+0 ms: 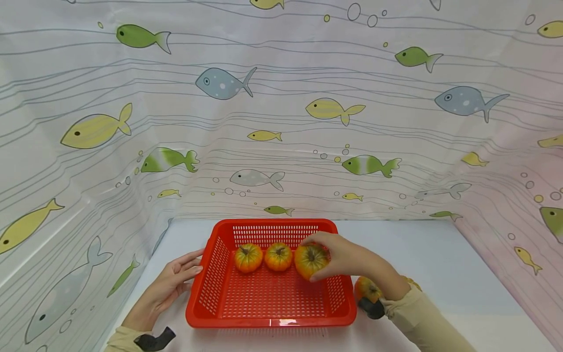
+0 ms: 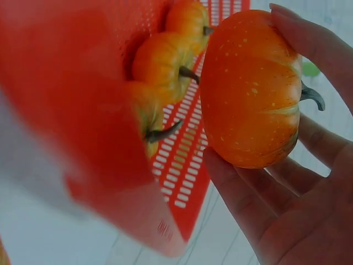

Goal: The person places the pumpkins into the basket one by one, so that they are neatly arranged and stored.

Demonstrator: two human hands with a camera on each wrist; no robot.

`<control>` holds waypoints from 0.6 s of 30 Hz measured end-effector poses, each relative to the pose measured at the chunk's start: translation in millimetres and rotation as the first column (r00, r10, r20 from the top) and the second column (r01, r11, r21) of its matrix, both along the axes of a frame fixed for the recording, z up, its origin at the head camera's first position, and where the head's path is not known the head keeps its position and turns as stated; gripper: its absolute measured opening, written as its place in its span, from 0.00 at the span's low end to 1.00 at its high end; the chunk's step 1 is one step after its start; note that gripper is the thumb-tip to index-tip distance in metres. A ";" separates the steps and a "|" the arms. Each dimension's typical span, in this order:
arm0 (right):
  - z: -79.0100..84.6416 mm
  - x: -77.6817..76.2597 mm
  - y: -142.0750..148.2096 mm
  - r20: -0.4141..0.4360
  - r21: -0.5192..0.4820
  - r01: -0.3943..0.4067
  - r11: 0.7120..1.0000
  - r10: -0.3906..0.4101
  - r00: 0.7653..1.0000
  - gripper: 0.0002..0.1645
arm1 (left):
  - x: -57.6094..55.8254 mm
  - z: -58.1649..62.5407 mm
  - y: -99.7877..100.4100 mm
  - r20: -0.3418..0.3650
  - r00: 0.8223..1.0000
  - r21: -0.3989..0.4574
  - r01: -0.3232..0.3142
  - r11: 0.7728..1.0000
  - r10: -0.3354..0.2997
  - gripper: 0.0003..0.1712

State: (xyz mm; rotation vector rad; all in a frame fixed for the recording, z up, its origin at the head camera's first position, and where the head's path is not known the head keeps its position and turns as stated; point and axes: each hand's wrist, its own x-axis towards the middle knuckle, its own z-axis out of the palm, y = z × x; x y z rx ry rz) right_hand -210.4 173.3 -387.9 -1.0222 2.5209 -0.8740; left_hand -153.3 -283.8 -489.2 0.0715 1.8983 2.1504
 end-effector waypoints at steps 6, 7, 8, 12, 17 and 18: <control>1.3 -1.3 -16.0 0.009 0.028 -0.025 0.999 0.025 1.000 0.42 | -0.1 -0.1 0.2 -0.003 1.000 0.009 0.006 1.000 -0.006 0.38; 1.4 -1.2 -18.7 0.017 0.032 -0.027 0.999 0.027 0.999 0.42 | 0.0 -0.1 0.2 -0.004 1.000 0.009 0.006 1.000 -0.006 0.38; 1.5 -1.0 -21.4 0.022 0.034 -0.029 0.999 0.029 0.999 0.42 | 0.0 -0.1 0.3 -0.005 1.000 0.011 0.007 1.000 -0.007 0.38; 0.9 -0.7 -32.4 0.025 0.038 -0.049 0.998 0.048 0.999 0.42 | 0.2 -0.4 0.3 -0.006 1.000 0.016 0.008 1.000 -0.008 0.39; -1.9 -1.5 -46.2 -0.004 0.057 -0.093 0.994 0.093 0.996 0.43 | 0.5 -0.9 0.3 -0.003 1.000 0.020 0.004 1.000 -0.004 0.38; -3.1 -1.7 -48.7 -0.006 0.061 -0.100 0.993 0.100 0.995 0.43 | 0.4 -1.0 0.3 -0.002 1.000 0.020 0.004 1.000 -0.004 0.38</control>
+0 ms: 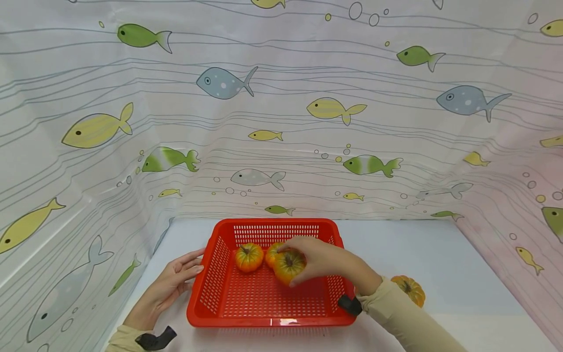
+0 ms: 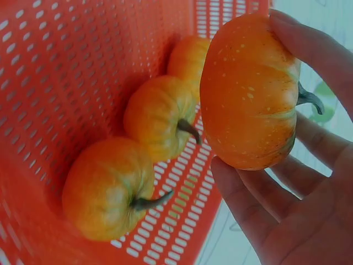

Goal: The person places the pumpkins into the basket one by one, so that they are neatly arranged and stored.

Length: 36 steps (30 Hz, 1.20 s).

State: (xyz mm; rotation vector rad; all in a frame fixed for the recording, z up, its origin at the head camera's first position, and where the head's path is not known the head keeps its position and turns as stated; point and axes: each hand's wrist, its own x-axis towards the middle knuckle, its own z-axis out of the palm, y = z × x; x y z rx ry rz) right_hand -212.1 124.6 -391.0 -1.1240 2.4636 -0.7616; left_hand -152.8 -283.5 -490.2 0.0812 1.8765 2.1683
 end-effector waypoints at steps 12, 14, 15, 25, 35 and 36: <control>-12.4 -0.5 -23.5 0.002 0.011 -0.044 0.999 0.044 0.999 0.43 | -1.1 0.3 0.8 0.007 1.000 0.001 -0.006 1.000 0.006 0.38; -13.9 -1.2 -27.3 0.001 0.012 -0.055 0.998 0.055 0.999 0.42 | -1.0 0.7 0.7 0.009 1.000 0.001 -0.005 1.000 0.005 0.38; -14.4 -1.5 -29.3 -0.003 0.019 -0.058 0.998 0.058 0.998 0.42 | -0.9 0.8 0.6 0.010 1.000 0.000 -0.006 1.000 0.006 0.38; -26.4 -3.3 -55.4 -0.083 0.115 -0.139 0.984 0.149 0.985 0.40 | -0.8 0.0 -0.1 0.012 1.000 0.001 -0.001 1.000 0.001 0.38; -32.7 -0.2 -81.5 -0.143 0.188 -0.215 0.958 0.243 0.959 0.42 | -0.7 0.4 0.2 0.013 1.000 0.013 0.003 1.000 -0.004 0.39; -33.3 0.0 -83.6 -0.149 0.192 -0.225 0.955 0.255 0.955 0.42 | -0.6 0.4 0.0 0.014 1.000 0.014 0.005 1.000 -0.005 0.39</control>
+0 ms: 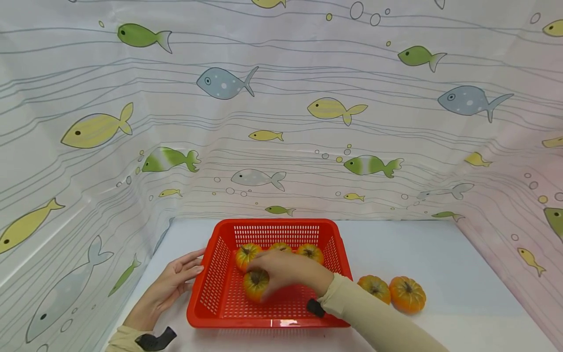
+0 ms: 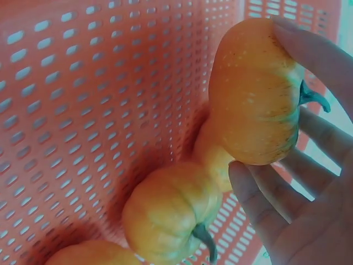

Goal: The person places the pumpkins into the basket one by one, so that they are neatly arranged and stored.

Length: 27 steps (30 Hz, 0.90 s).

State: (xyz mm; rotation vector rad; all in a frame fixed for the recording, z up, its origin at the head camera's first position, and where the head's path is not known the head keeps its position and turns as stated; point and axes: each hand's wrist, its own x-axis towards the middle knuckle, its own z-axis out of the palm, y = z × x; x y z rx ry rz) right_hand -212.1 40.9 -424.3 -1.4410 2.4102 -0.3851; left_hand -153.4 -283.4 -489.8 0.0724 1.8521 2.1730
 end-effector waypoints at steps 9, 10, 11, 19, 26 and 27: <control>-6.9 0.5 -14.7 0.026 0.030 -0.022 0.999 0.021 0.999 0.39 | -0.3 -0.1 1.0 0.002 1.000 0.006 0.005 1.000 -0.005 0.39; -7.4 0.6 -16.7 0.022 0.033 -0.026 0.999 0.025 0.999 0.39 | -0.2 -0.2 0.8 0.002 1.000 0.005 0.005 1.000 -0.005 0.39; -7.7 0.7 -18.7 0.018 0.037 -0.031 0.999 0.030 0.999 0.39 | -0.1 -0.2 0.6 0.002 1.000 0.004 0.004 1.000 -0.004 0.39; -11.1 1.7 -30.0 0.035 0.066 -0.044 0.997 0.042 0.998 0.40 | -0.5 -2.1 0.0 0.009 1.000 -0.003 -0.007 1.000 0.007 0.38; -15.7 0.9 -35.7 0.047 0.070 -0.077 0.995 0.074 0.996 0.40 | -0.7 -2.7 -0.6 0.005 1.000 -0.001 -0.008 1.000 0.008 0.37; -16.7 0.8 -36.2 0.049 0.072 -0.079 0.994 0.076 0.996 0.40 | -0.6 -2.8 -0.8 0.004 1.000 0.001 -0.007 1.000 0.007 0.37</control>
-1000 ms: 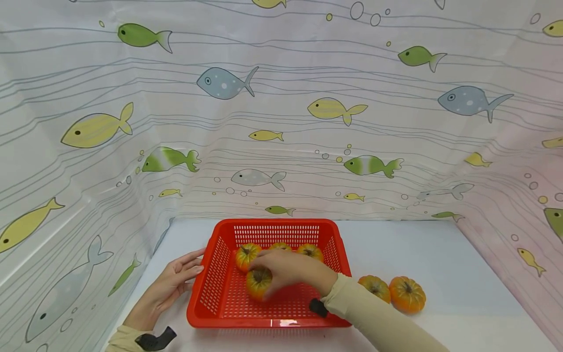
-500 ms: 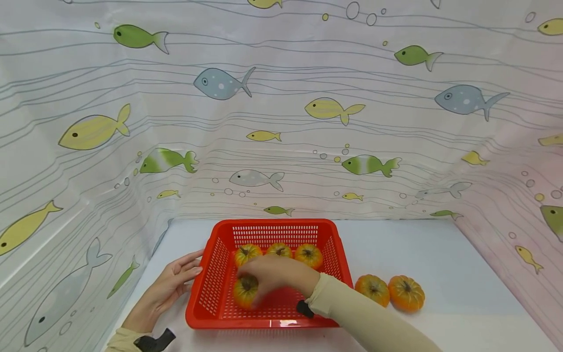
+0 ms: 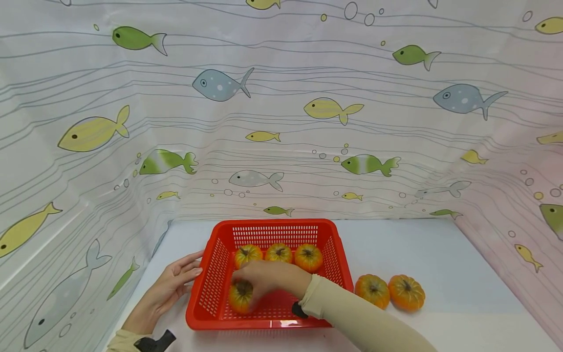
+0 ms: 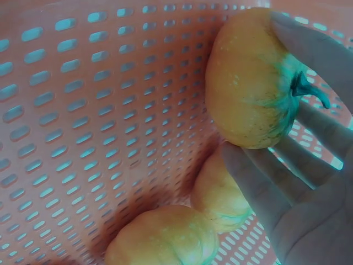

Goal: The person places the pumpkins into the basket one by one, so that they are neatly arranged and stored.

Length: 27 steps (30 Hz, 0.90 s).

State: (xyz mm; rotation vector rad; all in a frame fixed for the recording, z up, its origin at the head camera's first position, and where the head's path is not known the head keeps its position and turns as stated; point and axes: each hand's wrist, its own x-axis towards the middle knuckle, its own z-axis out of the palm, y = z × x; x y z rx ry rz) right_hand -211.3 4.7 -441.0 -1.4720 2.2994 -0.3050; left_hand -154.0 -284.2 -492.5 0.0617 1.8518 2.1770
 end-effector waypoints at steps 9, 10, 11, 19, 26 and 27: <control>-1.1 -0.4 -0.4 0.000 0.007 0.005 1.000 -0.005 1.000 0.40 | 0.2 0.8 0.1 -0.010 1.000 0.014 0.014 1.000 -0.013 0.37; -0.8 -0.3 -0.3 -0.002 0.006 0.005 1.000 -0.005 1.000 0.40 | 0.3 0.9 0.1 -0.010 1.000 0.015 0.014 1.000 -0.014 0.37; -0.4 -0.3 -0.2 -0.003 0.004 0.006 1.000 -0.006 1.000 0.40 | 0.4 1.1 0.2 -0.010 1.000 0.016 0.015 1.000 -0.015 0.37; 5.5 1.3 0.8 -0.041 -0.013 0.002 1.000 -0.003 0.999 0.38 | 1.0 2.5 1.4 -0.020 1.000 0.000 0.013 1.000 -0.013 0.38; 7.4 0.6 2.6 -0.024 -0.031 -0.001 1.000 0.000 1.000 0.37 | 1.0 2.6 1.0 -0.014 1.000 -0.003 0.010 1.000 -0.010 0.38; 7.7 0.3 3.0 -0.022 -0.032 0.004 0.999 -0.004 1.000 0.36 | 1.0 2.5 0.9 -0.014 1.000 -0.004 0.010 1.000 -0.011 0.38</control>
